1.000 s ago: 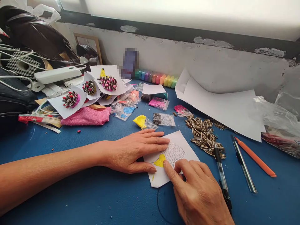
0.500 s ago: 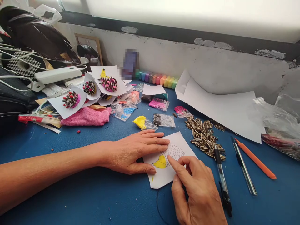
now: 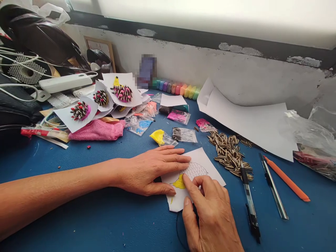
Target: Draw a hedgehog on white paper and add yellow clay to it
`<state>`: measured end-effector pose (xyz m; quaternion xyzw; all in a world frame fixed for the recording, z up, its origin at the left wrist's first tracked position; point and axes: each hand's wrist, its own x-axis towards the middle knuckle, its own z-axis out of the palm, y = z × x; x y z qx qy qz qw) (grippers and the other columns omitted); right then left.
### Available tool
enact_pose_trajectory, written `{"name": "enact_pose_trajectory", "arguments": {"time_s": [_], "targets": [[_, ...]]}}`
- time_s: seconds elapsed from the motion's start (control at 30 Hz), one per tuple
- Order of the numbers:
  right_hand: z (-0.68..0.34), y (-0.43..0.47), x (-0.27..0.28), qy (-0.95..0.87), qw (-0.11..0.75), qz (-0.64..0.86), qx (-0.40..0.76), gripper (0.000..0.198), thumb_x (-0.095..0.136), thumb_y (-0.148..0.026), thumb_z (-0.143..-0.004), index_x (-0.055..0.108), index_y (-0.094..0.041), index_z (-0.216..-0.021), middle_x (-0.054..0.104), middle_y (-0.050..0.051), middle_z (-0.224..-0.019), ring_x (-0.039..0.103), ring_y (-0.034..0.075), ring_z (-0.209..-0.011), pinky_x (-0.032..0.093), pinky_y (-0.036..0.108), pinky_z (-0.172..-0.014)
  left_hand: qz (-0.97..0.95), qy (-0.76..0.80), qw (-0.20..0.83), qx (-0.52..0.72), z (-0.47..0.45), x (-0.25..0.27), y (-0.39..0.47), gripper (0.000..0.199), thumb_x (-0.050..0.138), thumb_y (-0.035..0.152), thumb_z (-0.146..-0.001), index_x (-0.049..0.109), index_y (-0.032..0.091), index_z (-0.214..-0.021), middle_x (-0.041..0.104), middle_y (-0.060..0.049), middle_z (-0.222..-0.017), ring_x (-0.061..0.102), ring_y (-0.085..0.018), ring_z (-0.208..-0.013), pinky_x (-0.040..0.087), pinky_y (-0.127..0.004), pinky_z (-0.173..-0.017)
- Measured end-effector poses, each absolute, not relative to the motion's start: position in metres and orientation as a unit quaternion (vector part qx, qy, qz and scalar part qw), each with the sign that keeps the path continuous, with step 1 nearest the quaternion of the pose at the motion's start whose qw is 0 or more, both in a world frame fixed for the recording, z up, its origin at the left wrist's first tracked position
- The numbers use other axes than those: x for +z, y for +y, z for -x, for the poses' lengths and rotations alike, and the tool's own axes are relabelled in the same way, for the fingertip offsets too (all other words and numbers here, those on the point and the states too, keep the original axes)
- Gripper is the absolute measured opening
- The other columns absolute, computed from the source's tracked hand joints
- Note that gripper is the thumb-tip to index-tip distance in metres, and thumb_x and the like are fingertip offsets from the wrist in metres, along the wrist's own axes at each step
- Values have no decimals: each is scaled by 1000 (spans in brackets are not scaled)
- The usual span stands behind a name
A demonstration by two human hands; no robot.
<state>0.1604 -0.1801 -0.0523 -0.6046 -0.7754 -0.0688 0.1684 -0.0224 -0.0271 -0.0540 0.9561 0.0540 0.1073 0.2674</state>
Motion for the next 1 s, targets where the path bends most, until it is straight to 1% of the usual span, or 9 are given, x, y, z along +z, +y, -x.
{"name": "enact_pose_trajectory", "arguments": {"time_s": [0.1,0.27,0.47,0.57,0.67,0.77,0.87,1.0], "targets": [[-159,-178,-52,-774,174,605,-61,33,49,-22,-95,60,-20,-126,60,8,-102,62,18,-90,55,32,-74,-956,55,266,109,23,-54,-27,65,59,47,-94,44,12,-146,40,-12,-155,26,-31,-149,16,-47,-124],[-159,-174,-51,-771,186,607,-56,32,49,-21,-95,62,-19,-124,61,7,-97,62,17,-87,53,31,-72,-954,56,271,113,22,-54,-28,62,59,46,-94,45,14,-146,41,-12,-154,28,-32,-148,19,-50,-123],[-157,-174,-50,-779,163,602,-67,34,48,-20,-94,63,-19,-125,61,7,-92,60,19,-82,50,34,-70,-955,56,270,111,22,-54,-28,62,60,45,-94,46,13,-145,42,-12,-154,28,-32,-148,19,-49,-123],[-153,-171,-48,-781,170,594,-92,31,47,-19,-94,67,-17,-118,60,7,-87,59,18,-76,50,34,-67,-956,56,267,108,21,-54,-28,63,59,45,-94,45,11,-145,41,-12,-155,27,-32,-148,17,-47,-124],[-153,-170,-45,-777,183,596,-86,29,46,-20,-95,69,-18,-113,60,6,-86,61,17,-76,52,31,-66,-956,56,267,104,22,-54,-28,62,59,46,-94,45,14,-145,41,-11,-155,26,-31,-149,15,-45,-124],[-157,-172,-41,-771,195,600,-81,30,47,-20,-96,66,-19,-118,61,6,-91,63,16,-81,53,29,-68,-956,57,269,102,22,-54,-28,63,60,47,-94,45,15,-146,41,-11,-155,26,-30,-149,15,-45,-124],[-163,-176,-39,-767,189,607,-81,32,48,-20,-96,63,-21,-125,62,6,-96,64,17,-86,54,30,-72,-957,56,266,101,22,-55,-27,65,59,48,-94,44,13,-146,39,-11,-156,25,-30,-149,15,-45,-124],[-163,-182,-42,-773,179,603,-77,33,49,-20,-95,62,-21,-125,62,6,-93,63,17,-84,54,30,-71,-957,53,267,105,22,-54,-26,64,60,47,-94,45,11,-145,40,-12,-155,27,-31,-149,16,-46,-124]]}}
